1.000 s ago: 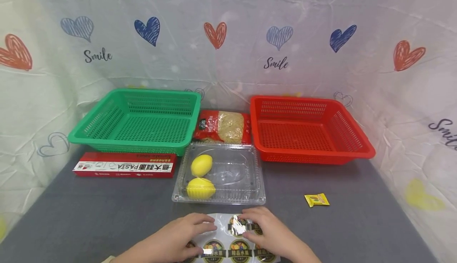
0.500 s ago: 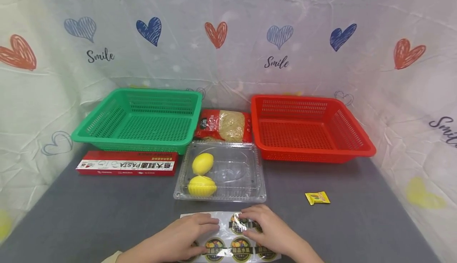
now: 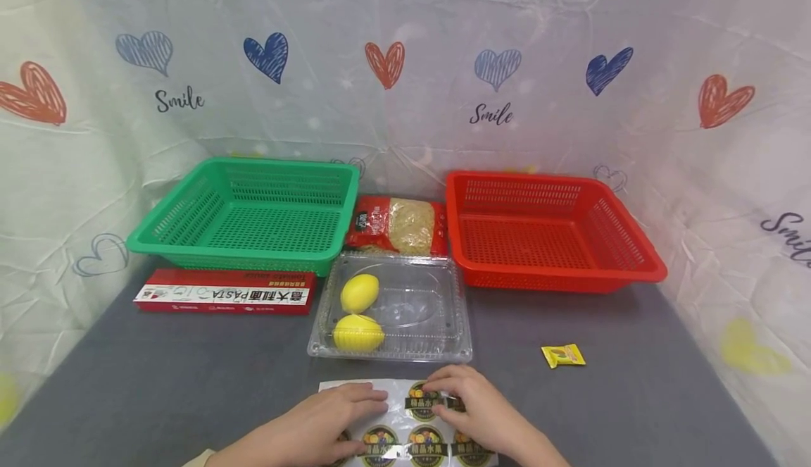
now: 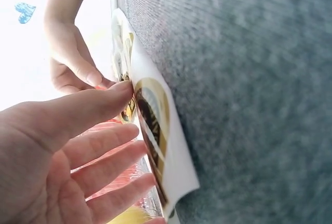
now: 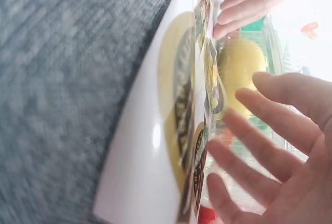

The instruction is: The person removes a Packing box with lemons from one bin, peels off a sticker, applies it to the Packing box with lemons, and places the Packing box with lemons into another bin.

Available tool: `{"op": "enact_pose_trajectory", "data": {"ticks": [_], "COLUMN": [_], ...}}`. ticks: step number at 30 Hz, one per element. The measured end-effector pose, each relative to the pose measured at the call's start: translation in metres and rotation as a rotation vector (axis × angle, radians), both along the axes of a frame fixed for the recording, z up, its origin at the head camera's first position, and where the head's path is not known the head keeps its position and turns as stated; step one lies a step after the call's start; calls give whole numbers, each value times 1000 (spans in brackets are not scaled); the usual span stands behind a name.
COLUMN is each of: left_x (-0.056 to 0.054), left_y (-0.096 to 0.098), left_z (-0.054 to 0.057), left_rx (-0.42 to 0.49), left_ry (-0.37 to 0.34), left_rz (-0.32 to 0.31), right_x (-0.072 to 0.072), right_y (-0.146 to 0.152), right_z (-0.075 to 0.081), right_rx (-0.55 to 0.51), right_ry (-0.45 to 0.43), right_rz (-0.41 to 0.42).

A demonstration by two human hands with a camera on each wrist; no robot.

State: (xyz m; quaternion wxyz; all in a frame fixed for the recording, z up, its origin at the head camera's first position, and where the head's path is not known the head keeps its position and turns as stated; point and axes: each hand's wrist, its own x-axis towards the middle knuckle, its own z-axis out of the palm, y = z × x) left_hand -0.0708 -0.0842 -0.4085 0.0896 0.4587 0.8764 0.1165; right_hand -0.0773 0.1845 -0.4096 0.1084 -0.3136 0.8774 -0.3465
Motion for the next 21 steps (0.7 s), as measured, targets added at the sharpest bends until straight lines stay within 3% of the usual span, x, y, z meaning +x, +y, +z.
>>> {"op": "enact_pose_trajectory", "data": {"ticks": [15,21], "left_x": [0,-1], "left_y": [-1,-1], "left_z": [0,1], "left_rx": [19,8], "left_ry": [53,21], "left_rz": [-7,-13], "right_x": [-6,-6], "right_y": [-2,-3], "right_z": [-3,-8], "right_rx": [-196,-278], "right_ry": [-34,79], "right_rz": [28,25]}}
